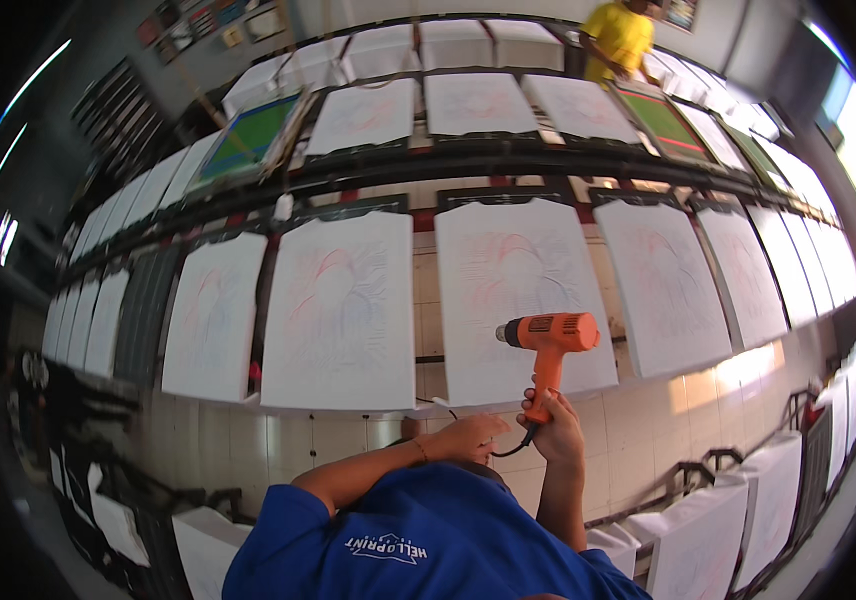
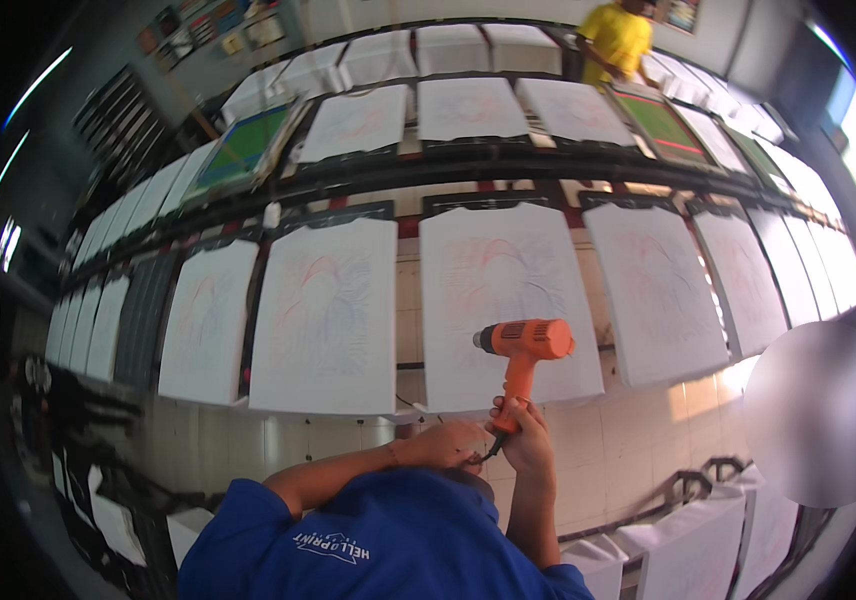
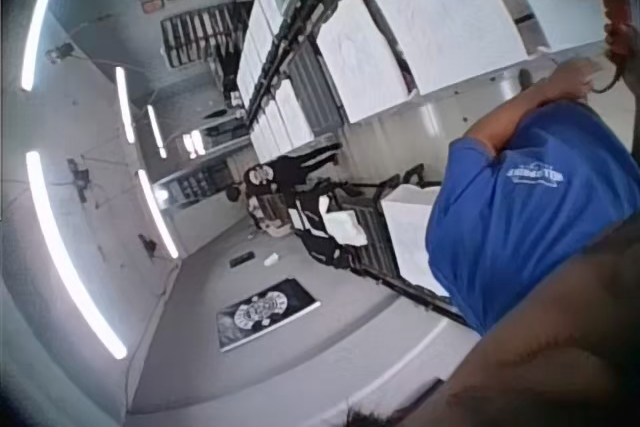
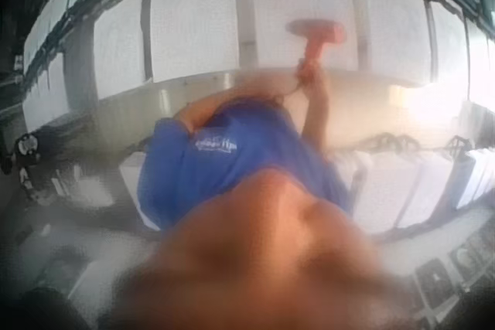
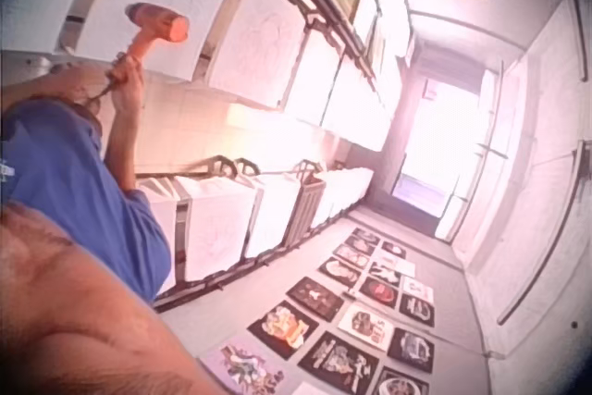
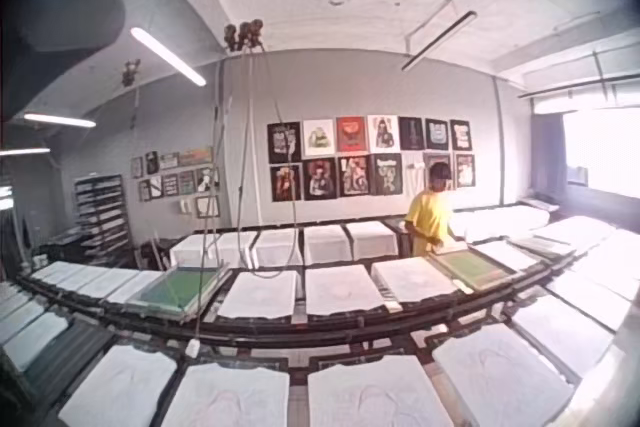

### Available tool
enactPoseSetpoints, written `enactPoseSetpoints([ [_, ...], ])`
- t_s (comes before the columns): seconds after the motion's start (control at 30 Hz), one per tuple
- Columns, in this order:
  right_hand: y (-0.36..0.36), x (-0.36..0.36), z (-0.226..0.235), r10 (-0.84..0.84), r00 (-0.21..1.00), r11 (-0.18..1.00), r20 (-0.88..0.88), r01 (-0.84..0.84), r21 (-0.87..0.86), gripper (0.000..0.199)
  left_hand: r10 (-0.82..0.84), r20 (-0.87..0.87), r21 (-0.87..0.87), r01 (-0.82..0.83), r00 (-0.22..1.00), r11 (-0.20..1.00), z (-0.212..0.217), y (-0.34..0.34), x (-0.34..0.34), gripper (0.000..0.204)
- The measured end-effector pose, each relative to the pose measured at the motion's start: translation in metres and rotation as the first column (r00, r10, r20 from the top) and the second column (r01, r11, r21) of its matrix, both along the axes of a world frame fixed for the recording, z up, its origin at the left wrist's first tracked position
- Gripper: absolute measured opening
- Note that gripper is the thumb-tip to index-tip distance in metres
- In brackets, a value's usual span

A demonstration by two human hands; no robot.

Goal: The person uses an orange heat gun to apply heat to a design on a white t-shirt laid flat on a work surface. They move the heat gun back and forth over the printed area while occasionally touching the shirt with their left hand. The person briefly touches their face or adjusts the camera during the process.

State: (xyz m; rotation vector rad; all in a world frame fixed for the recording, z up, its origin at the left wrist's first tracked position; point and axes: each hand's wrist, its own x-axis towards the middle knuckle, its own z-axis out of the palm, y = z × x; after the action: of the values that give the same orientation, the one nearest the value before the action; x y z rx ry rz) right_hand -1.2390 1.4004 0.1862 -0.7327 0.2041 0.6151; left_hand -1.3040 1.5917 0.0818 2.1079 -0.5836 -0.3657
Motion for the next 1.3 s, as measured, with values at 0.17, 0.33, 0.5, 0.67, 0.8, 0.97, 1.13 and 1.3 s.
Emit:
enactPoseSetpoints([
  [0.17, 0.076, -0.002, 0.015, 0.157, 0.987, 0.975, -0.043, -0.148, 0.165, 0.036, -0.138, -0.317, -0.131, 0.1, 0.938, 0.986, -0.039, 0.052, -0.024, 0.029],
  [0.33, 0.179, 0.018, 0.007, 0.284, 0.958, 0.957, 0.027, -0.285, 0.05, 0.034, -0.145, -0.49, -0.292, -0.005, 0.86, 0.956, -0.056, 0.157, -0.038, 0.037],
  [0.5, 0.305, 0.052, 0.026, 0.365, 0.918, 0.858, 0.152, -0.268, -0.438, 0.039, -0.251, -0.713, -0.459, -0.165, 0.655, 0.873, -0.015, 0.284, -0.048, 0.048],
  [0.67, 0.406, 0.097, 0.068, 0.5, 0.821, 0.682, 0.275, -0.178, -0.709, 0.045, -0.307, -0.761, -0.574, -0.375, 0.571, 0.728, 0.024, 0.364, -0.051, 0.057],
  [0.8, 0.458, 0.133, 0.069, 0.477, 0.836, 0.616, 0.271, -0.098, -0.781, 0.049, -0.253, -0.719, -0.596, -0.388, 0.647, 0.702, 0.02, 0.4, -0.037, 0.062],
  [0.97, 0.471, 0.163, 0.041, 0.507, 0.841, 0.535, 0.186, -0.139, -0.833, 0.049, 0.193, -0.534, -0.532, -0.504, 0.823, 0.681, -0.034, 0.461, 0.0, 0.037],
  [1.13, 0.474, 0.165, 0.028, 0.468, 0.87, 0.463, 0.154, -0.093, -0.881, 0.046, 0.916, -0.021, -0.39, -0.847, 0.4, 0.361, -0.045, 0.592, 0.101, 0.037],
  [1.3, 0.477, 0.161, 0.03, 0.44, 0.885, 0.484, 0.15, -0.093, -0.87, 0.042, 0.959, 0.024, -0.302, -0.913, 0.282, 0.276, -0.048, 0.666, 0.184, 0.05],
])
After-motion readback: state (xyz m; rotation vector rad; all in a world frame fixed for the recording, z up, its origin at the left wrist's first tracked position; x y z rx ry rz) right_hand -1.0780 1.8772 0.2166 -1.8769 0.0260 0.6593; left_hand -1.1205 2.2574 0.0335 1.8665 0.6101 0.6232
